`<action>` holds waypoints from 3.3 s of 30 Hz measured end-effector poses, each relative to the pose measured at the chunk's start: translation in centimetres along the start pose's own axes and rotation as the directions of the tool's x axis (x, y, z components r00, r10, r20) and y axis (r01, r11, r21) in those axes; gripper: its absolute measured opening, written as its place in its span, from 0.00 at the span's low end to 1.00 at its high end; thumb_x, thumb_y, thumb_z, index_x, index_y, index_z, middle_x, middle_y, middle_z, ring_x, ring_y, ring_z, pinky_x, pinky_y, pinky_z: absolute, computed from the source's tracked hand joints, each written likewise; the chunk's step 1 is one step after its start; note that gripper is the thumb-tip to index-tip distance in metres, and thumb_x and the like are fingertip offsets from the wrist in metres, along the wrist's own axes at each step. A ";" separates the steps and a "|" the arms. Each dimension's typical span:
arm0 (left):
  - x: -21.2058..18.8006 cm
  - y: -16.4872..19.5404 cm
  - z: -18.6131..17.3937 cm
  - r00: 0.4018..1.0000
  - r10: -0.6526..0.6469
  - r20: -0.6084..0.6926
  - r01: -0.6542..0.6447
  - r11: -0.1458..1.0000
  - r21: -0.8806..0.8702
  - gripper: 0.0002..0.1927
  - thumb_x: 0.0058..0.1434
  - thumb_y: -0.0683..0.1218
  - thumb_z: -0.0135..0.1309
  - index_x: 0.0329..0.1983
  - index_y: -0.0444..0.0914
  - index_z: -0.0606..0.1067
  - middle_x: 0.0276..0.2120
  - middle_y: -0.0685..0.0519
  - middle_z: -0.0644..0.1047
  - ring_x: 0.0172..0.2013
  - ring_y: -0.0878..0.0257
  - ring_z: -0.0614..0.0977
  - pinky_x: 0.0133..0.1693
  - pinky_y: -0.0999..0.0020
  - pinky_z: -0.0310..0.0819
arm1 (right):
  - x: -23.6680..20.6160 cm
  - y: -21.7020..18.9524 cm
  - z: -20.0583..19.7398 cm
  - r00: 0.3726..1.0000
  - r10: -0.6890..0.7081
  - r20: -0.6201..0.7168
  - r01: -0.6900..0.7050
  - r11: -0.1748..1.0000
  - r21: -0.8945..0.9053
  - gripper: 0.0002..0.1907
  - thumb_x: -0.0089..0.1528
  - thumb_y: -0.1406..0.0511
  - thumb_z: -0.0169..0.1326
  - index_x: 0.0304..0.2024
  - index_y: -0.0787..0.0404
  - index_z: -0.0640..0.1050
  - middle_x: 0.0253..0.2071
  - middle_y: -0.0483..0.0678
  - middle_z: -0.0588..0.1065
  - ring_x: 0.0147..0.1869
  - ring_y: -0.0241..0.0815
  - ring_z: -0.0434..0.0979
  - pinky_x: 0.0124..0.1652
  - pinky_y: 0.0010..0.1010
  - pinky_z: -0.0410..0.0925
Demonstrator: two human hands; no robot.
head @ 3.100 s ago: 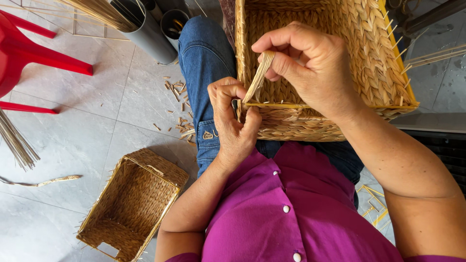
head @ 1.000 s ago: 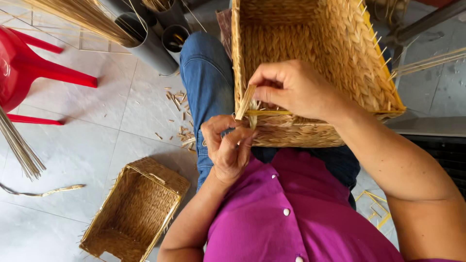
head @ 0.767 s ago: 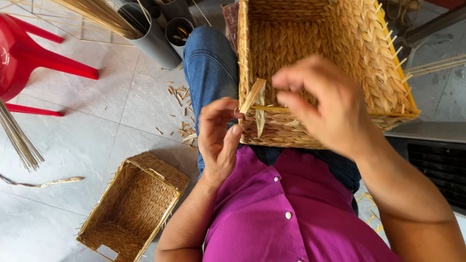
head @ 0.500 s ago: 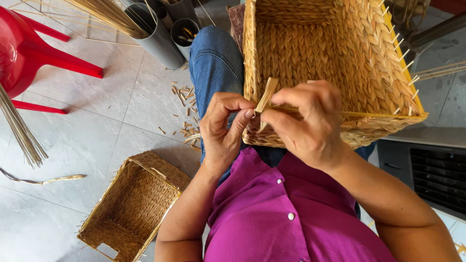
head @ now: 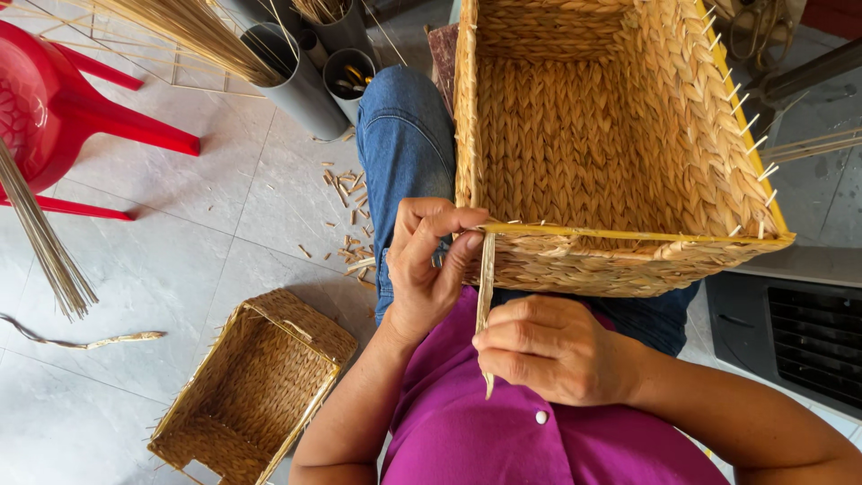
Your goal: The person sits with a woven water-hyacinth basket on their lap and weaves thin flat strips around its rim, threading and tucking each strip end into the weave and pressing it tight by hand. They work around the basket edge, pulling strips through and trimming loose ends as they go.
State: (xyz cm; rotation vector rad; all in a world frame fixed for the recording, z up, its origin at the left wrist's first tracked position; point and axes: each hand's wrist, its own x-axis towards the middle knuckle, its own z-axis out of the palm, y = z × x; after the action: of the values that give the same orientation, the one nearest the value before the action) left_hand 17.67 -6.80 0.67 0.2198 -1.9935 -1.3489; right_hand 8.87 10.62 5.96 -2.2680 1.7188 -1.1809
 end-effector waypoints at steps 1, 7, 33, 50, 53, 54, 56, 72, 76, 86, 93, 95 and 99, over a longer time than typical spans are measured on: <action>-0.1 0.1 0.1 1.000 -0.004 -0.004 0.004 1.000 0.027 0.11 0.65 0.36 0.62 0.49 0.38 0.78 0.42 0.51 0.75 0.43 0.60 0.78 0.46 0.69 0.74 | 0.1 -0.2 -0.2 1.000 -0.007 0.003 0.007 0.999 0.036 0.10 0.61 0.68 0.62 0.44 0.63 0.79 0.49 0.49 0.76 0.52 0.47 0.80 0.47 0.35 0.76; 0.5 1.1 0.0 0.999 -0.005 0.032 0.002 0.996 0.088 0.13 0.66 0.36 0.62 0.52 0.39 0.78 0.44 0.50 0.74 0.44 0.59 0.79 0.45 0.68 0.76 | 1.2 -1.2 -1.9 0.998 -0.020 -0.063 0.032 0.980 0.198 0.11 0.63 0.71 0.63 0.46 0.66 0.77 0.50 0.52 0.76 0.51 0.49 0.82 0.49 0.36 0.78; 3.1 2.0 -1.1 0.978 -0.124 0.170 0.131 0.991 -0.032 0.08 0.63 0.38 0.63 0.44 0.34 0.77 0.40 0.51 0.72 0.40 0.63 0.76 0.44 0.70 0.75 | 6.6 9.0 -6.2 0.630 0.753 0.190 -0.765 0.561 0.316 0.10 0.64 0.73 0.55 0.46 0.57 0.82 0.34 0.41 0.82 0.38 0.28 0.83 0.39 0.22 0.77; 1.6 3.2 0.2 0.982 -0.143 0.119 0.123 0.979 0.160 0.15 0.61 0.35 0.60 0.48 0.37 0.71 0.44 0.48 0.70 0.43 0.57 0.78 0.46 0.64 0.77 | 5.3 9.1 -5.4 0.718 0.671 0.185 -0.690 0.650 0.318 0.11 0.63 0.74 0.59 0.47 0.59 0.81 0.36 0.41 0.80 0.40 0.26 0.78 0.39 0.20 0.71; 1.5 2.8 0.3 0.985 -0.138 0.104 0.123 0.983 0.138 0.15 0.63 0.36 0.61 0.50 0.37 0.70 0.44 0.49 0.70 0.43 0.58 0.78 0.47 0.66 0.78 | 5.5 9.1 -5.1 0.735 0.657 0.169 -0.675 0.684 0.275 0.11 0.64 0.74 0.58 0.48 0.59 0.81 0.35 0.41 0.80 0.39 0.27 0.78 0.39 0.21 0.71; 1.3 2.7 0.3 0.986 -0.137 0.100 0.122 0.982 0.144 0.15 0.64 0.36 0.61 0.50 0.38 0.70 0.44 0.49 0.70 0.43 0.59 0.78 0.47 0.66 0.78 | 5.6 9.1 -5.0 0.738 0.658 0.149 -0.671 0.690 0.271 0.10 0.64 0.74 0.58 0.48 0.59 0.80 0.36 0.41 0.80 0.39 0.26 0.78 0.39 0.21 0.72; 1.2 2.5 0.3 0.987 -0.129 0.096 0.117 0.985 0.129 0.16 0.63 0.35 0.61 0.49 0.38 0.69 0.45 0.49 0.70 0.44 0.58 0.78 0.48 0.66 0.78 | 5.8 9.1 -5.0 0.741 0.655 0.147 -0.667 0.693 0.274 0.10 0.64 0.74 0.58 0.48 0.59 0.80 0.36 0.41 0.80 0.39 0.26 0.78 0.38 0.21 0.72; 1.3 1.8 -0.5 0.985 -0.097 0.146 0.086 0.993 0.077 0.17 0.62 0.35 0.62 0.50 0.37 0.70 0.47 0.50 0.71 0.46 0.58 0.78 0.50 0.68 0.78 | 6.0 9.0 -5.0 0.681 0.690 0.245 -0.731 0.661 0.168 0.13 0.61 0.74 0.58 0.46 0.56 0.81 0.22 0.39 0.75 0.26 0.26 0.71 0.27 0.23 0.64; 1.7 2.1 -0.7 0.979 -0.093 0.180 0.084 0.995 0.056 0.15 0.63 0.34 0.62 0.50 0.37 0.72 0.47 0.50 0.70 0.47 0.59 0.78 0.51 0.68 0.78 | 6.1 8.9 -5.3 0.670 0.684 0.289 -0.737 0.660 0.147 0.13 0.60 0.73 0.59 0.46 0.57 0.81 0.23 0.41 0.77 0.27 0.28 0.73 0.28 0.24 0.66; 3.0 2.3 -1.5 0.969 -0.108 0.222 0.104 0.994 0.034 0.07 0.67 0.38 0.61 0.45 0.35 0.75 0.42 0.50 0.71 0.42 0.61 0.78 0.47 0.70 0.76 | 6.4 9.1 -5.5 0.672 0.662 0.332 -0.738 0.638 0.222 0.13 0.59 0.71 0.62 0.46 0.60 0.80 0.32 0.39 0.81 0.38 0.27 0.80 0.40 0.23 0.72; 3.2 1.6 -2.3 0.959 -0.080 0.273 0.087 0.996 -0.015 0.06 0.68 0.37 0.60 0.46 0.35 0.75 0.41 0.50 0.72 0.41 0.61 0.77 0.46 0.69 0.75 | 5.9 9.6 -5.5 0.589 0.678 0.440 -0.804 0.435 0.405 0.15 0.59 0.71 0.62 0.49 0.59 0.78 0.37 0.41 0.79 0.40 0.28 0.79 0.40 0.23 0.73; 3.1 1.7 -2.5 0.958 -0.080 0.276 0.085 0.996 -0.005 0.07 0.69 0.37 0.60 0.47 0.35 0.75 0.42 0.50 0.72 0.41 0.62 0.78 0.47 0.69 0.76 | 6.0 9.8 -5.2 0.598 0.663 0.450 -0.800 0.460 0.384 0.16 0.58 0.72 0.62 0.48 0.60 0.78 0.38 0.41 0.80 0.40 0.28 0.79 0.39 0.23 0.73; 2.9 1.7 -2.1 0.954 -0.088 0.286 0.096 0.995 -0.014 0.11 0.64 0.37 0.61 0.48 0.36 0.74 0.43 0.50 0.71 0.41 0.62 0.78 0.46 0.69 0.76 | 6.0 10.1 -4.8 0.597 0.661 0.455 -0.802 0.474 0.363 0.14 0.59 0.71 0.63 0.48 0.62 0.78 0.37 0.42 0.79 0.39 0.30 0.78 0.38 0.24 0.72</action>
State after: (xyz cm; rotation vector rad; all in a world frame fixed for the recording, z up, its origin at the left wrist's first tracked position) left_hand 17.29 -9.12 3.88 0.1112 -2.2231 -1.5382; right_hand -1.53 3.60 7.79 -1.0428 1.6696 -0.9185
